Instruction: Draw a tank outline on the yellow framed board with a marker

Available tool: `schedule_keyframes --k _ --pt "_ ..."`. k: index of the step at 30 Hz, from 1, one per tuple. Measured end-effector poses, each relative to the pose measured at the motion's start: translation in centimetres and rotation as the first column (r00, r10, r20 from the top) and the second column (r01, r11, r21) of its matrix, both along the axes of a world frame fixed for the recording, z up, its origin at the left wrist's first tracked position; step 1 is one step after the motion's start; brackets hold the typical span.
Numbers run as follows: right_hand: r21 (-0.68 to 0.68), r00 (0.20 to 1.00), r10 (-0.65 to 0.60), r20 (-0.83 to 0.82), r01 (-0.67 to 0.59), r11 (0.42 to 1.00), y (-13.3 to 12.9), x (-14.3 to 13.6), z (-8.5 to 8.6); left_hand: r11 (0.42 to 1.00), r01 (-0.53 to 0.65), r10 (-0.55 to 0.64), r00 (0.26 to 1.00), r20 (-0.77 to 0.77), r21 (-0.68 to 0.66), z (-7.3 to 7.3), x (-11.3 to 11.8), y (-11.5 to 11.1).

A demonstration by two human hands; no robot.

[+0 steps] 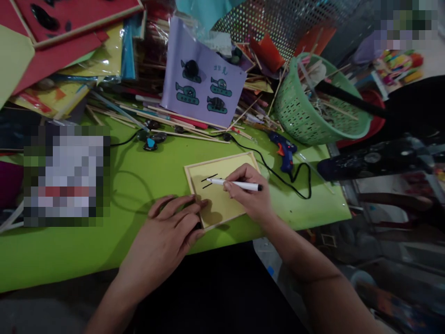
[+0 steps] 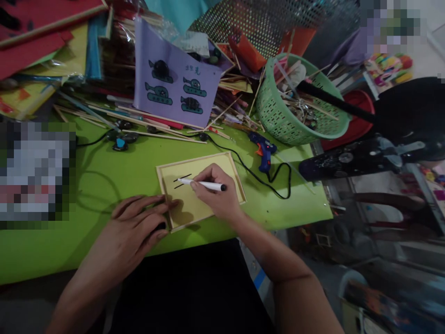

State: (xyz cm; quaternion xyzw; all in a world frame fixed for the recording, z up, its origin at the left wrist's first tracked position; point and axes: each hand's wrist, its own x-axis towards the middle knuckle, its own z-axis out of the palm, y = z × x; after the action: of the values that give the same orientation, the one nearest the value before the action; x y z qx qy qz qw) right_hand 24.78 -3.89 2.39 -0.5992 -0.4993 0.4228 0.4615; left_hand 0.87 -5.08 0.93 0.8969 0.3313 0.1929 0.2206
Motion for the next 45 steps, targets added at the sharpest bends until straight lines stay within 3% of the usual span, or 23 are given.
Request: schedule_keyframes --k 12,45 --pt "-0.007 0.996 0.087 0.013 -0.087 0.996 0.11 -0.22 -0.44 1.000 0.002 -0.002 1.000 -0.013 -0.018 0.11 -0.04 -0.01" --pt "-0.026 0.995 0.090 0.034 -0.089 0.996 0.12 -0.10 -0.65 0.999 -0.004 0.004 1.000 -0.001 -0.049 0.24 -0.02 0.03"
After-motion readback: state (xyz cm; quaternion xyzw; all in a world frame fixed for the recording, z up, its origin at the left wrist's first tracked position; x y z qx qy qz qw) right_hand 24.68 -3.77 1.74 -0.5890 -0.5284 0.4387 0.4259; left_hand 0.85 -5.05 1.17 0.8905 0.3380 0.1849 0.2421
